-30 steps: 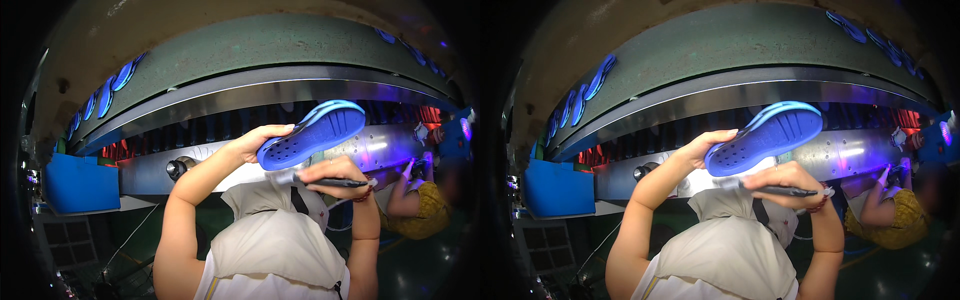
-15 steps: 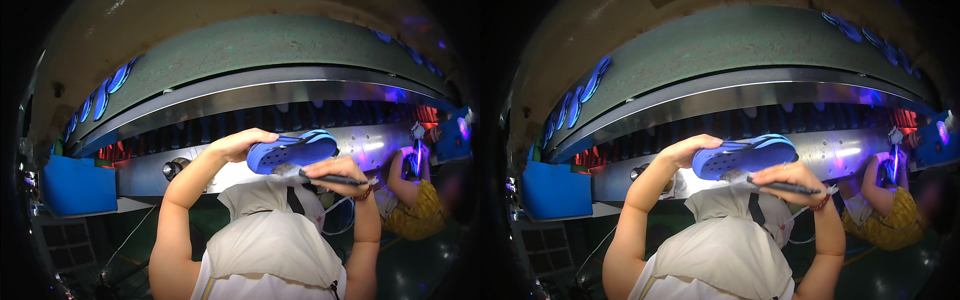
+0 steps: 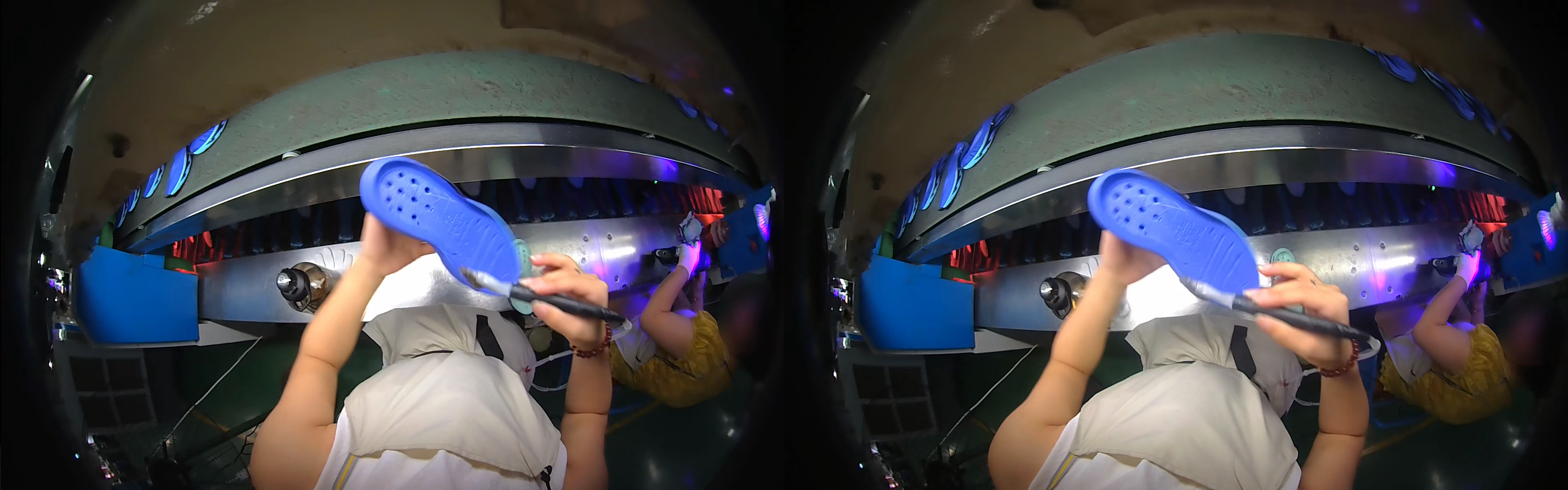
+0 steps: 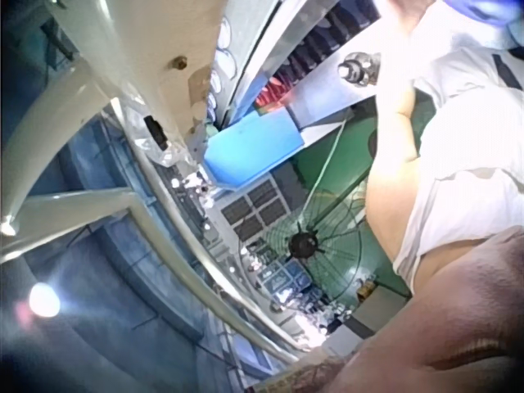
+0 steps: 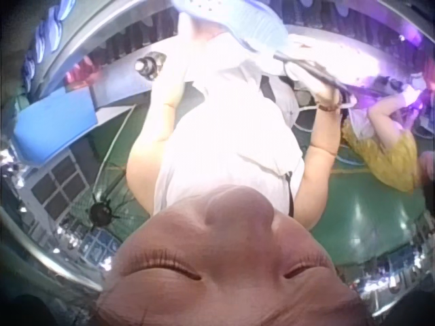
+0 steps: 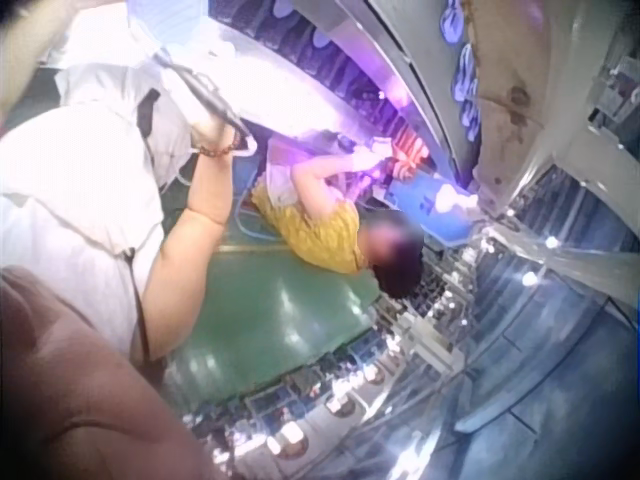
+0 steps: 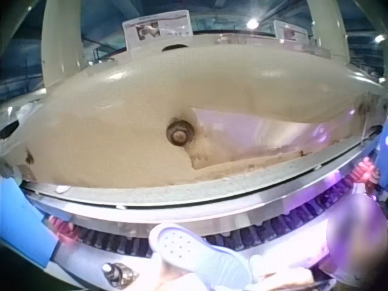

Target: The person applies a liquid substance to the surface of blue shoe soles using a brush and then places the soles onto a moving conveyor belt.

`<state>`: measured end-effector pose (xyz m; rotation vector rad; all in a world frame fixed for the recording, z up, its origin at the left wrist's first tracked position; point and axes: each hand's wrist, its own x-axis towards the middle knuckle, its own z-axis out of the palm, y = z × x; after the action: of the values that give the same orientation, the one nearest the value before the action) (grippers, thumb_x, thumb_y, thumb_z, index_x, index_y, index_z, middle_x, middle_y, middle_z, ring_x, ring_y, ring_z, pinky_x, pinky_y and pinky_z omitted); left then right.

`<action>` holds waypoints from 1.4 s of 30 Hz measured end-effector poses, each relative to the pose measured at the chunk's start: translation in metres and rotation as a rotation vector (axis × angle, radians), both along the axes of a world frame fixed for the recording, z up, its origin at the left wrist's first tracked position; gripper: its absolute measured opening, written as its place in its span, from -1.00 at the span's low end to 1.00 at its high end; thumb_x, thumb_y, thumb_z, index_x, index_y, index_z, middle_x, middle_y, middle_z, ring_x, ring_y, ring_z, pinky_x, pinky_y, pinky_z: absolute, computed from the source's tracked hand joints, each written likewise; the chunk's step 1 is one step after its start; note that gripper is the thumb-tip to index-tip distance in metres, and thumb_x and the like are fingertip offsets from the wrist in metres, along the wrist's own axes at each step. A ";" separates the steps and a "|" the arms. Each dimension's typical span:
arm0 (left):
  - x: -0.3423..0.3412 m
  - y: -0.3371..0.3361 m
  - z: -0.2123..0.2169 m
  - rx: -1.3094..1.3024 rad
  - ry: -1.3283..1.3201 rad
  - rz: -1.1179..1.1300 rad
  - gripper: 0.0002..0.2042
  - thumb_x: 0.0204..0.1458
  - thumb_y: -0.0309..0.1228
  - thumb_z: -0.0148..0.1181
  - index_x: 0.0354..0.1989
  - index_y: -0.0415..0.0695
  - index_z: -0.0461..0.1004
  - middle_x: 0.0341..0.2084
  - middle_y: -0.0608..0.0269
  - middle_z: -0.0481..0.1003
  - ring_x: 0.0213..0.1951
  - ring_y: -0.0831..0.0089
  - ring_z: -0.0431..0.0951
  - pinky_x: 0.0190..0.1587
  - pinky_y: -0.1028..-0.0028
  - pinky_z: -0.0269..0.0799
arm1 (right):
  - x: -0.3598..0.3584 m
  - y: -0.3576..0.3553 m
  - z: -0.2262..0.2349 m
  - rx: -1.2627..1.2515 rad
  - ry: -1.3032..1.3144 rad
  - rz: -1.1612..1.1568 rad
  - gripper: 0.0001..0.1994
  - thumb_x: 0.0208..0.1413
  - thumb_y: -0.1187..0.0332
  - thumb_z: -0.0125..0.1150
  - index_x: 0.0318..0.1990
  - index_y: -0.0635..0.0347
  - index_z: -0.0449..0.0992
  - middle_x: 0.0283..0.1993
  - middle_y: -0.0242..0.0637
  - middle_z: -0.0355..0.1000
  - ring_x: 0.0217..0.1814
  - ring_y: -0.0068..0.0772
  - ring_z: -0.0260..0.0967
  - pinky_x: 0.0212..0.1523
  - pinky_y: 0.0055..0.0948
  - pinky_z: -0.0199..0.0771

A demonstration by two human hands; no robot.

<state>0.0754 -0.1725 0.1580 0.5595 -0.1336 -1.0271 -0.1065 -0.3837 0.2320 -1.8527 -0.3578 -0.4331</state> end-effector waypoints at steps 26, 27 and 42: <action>-0.034 -0.035 0.027 -0.166 0.097 0.272 -0.12 -0.16 0.41 -0.51 0.02 -0.20 0.20 -0.26 -0.04 0.40 -0.15 0.13 0.41 -0.04 0.15 0.32 | 0.008 0.018 -0.005 -0.015 0.008 0.023 -0.79 -0.31 0.57 0.28 -0.39 0.27 0.53 -0.36 -0.21 0.48 -0.24 -0.30 0.42 -0.19 -0.41 0.41; -0.032 -0.036 0.027 -0.148 0.096 0.279 -0.12 -0.15 0.40 -0.51 0.03 -0.20 0.20 -0.24 -0.05 0.40 -0.12 0.12 0.39 -0.01 0.14 0.29 | 0.012 0.012 -0.010 -0.111 0.028 -0.118 -0.79 -0.29 0.58 0.28 -0.38 0.25 0.53 -0.33 -0.21 0.48 -0.20 -0.29 0.41 -0.16 -0.39 0.41; -0.065 -0.045 0.045 -0.225 -0.038 0.122 -0.39 0.10 0.02 -0.42 0.16 -0.24 0.05 0.02 -0.06 0.25 0.00 0.08 0.34 0.07 0.07 0.19 | -0.001 0.033 -0.027 0.632 0.303 -0.076 -0.85 -0.07 0.61 0.09 -0.29 0.42 0.43 -0.22 -0.06 0.43 -0.14 -0.37 0.40 -0.08 -0.46 0.37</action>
<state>0.0100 -0.2176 0.2027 0.3773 -0.2430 -0.8698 -0.1070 -0.3507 0.2052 -1.2852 0.0598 -0.2675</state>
